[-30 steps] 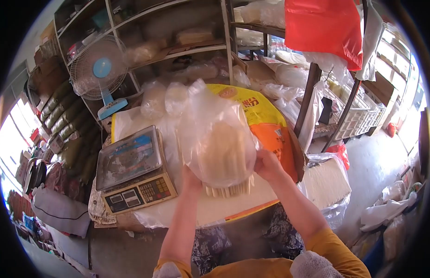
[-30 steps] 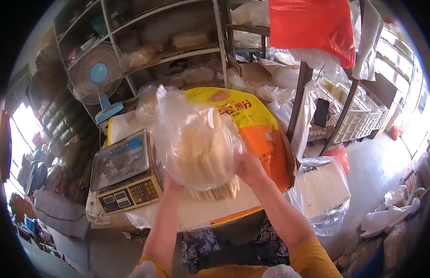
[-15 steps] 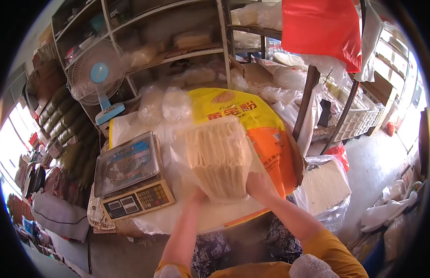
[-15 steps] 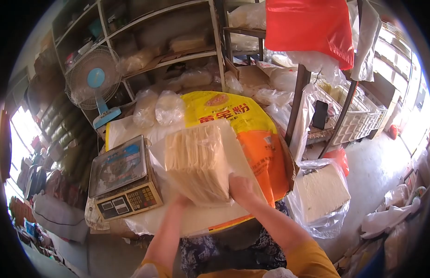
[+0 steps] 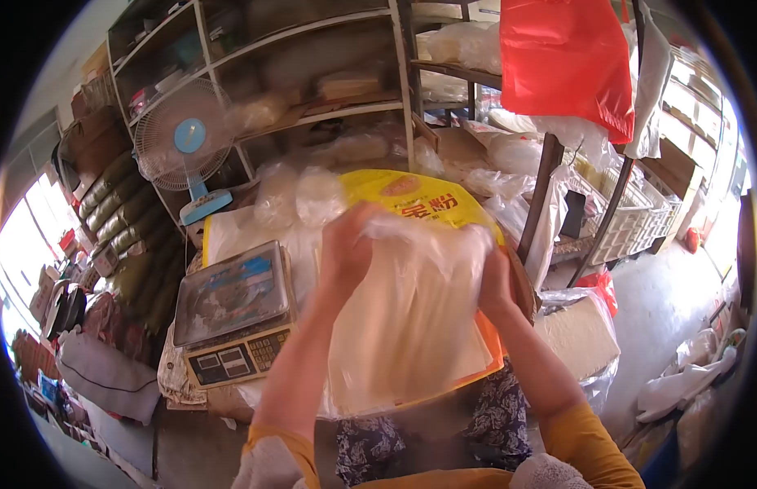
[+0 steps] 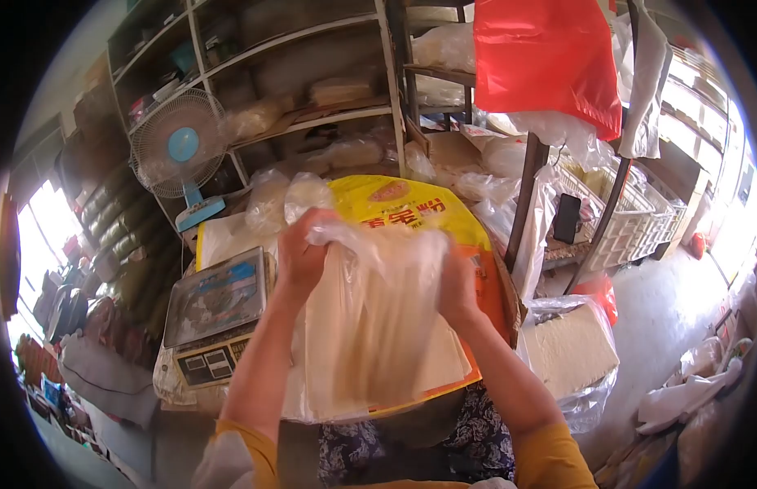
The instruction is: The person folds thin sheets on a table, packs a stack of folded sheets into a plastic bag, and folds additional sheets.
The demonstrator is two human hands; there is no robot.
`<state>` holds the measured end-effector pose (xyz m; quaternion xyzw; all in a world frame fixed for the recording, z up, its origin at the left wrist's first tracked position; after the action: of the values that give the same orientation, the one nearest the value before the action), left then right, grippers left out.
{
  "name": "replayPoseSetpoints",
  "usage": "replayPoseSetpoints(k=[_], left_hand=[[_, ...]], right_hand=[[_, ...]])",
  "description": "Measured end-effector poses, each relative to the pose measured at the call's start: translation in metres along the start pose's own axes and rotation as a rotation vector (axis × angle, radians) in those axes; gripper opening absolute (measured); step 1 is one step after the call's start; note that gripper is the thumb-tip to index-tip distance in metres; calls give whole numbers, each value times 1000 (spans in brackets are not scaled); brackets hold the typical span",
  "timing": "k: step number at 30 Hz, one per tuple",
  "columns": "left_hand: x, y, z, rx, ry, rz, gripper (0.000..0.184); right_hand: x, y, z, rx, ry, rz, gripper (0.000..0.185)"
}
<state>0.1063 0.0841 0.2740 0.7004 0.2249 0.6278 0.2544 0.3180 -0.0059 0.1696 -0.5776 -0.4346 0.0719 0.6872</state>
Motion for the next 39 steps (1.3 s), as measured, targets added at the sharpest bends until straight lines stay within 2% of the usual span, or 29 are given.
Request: replayPoseSetpoints(k=[1, 2, 5, 7, 9, 11, 13, 16, 19, 20, 23, 24, 26, 29, 31, 34, 36, 37, 38, 39], left_hand=[[8, 27, 1, 90, -69, 203, 20], [7, 45, 2, 183, -137, 405, 30], [-30, 45, 2, 330, -305, 701, 38], [-75, 37, -4, 333, -337, 818, 29], [-135, 27, 1, 442, -431, 868, 27], [-178, 36, -3, 394, -501, 701, 32], [-196, 49, -19, 279, -333, 399, 30], [-235, 33, -38, 363, -93, 180, 21], [-277, -37, -64, 201, 183, -695, 17], [-283, -60, -75, 96, 299, -872, 20], [-273, -87, -108, -131, 580, -1007, 18], [-268, -90, -114, 60, 465, -893, 19], [-259, -93, -117, 428, 231, -642, 21], [-274, -84, -71, 6, -259, -1053, 23], [-276, -55, -44, -476, -236, -1058, 30], [-246, -18, -18, -681, -121, -898, 23], [-276, -41, 1, -431, -360, -886, 23], [-289, -51, 8, -305, -477, -868, 22], [-298, -54, 12, -390, -535, -900, 21], [-296, -54, 10, -392, -493, -921, 21]], right_hand=[[-3, -33, -10, -207, 49, -215, 23], [-18, -66, -18, -178, 103, -466, 28], [-66, -49, -8, -581, -201, -888, 20], [-113, -30, -5, -626, -470, -881, 15], [-152, -20, -3, -596, -662, -800, 7], [-165, -27, -8, -565, -760, -653, 9], [-167, -36, -11, -537, -825, -535, 12], [-165, -41, -14, -444, -870, -395, 13], [-162, -45, -10, -264, -882, -262, 11], [-160, -49, -7, -226, -876, -228, 11], [-160, -47, -2, -250, -928, -61, 13], [-162, -43, -2, -281, -955, 5, 13], [-160, -52, -1, -274, -921, -230, 14], [-166, -63, 4, -241, -857, -564, 16], [-167, -74, 6, -259, -828, -710, 19], [-171, -98, 19, -275, -797, -802, 23], [-170, -102, 28, -196, -719, -873, 23], [-169, -89, 32, -239, -763, -825, 21], [-171, -72, 34, -282, -804, -774, 19], [-171, -59, 36, -323, -846, -720, 18]])
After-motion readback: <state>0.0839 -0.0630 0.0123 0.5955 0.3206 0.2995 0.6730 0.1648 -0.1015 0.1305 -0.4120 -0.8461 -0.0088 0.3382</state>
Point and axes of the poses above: each hand's wrist, its own x-axis towards the middle knuckle, its own z-axis out of the palm, y = z × x, the point moved 7 cm from there along x, towards the middle knuckle, and after that the axes turned 12 degrees about y, right-handed, at the moved point
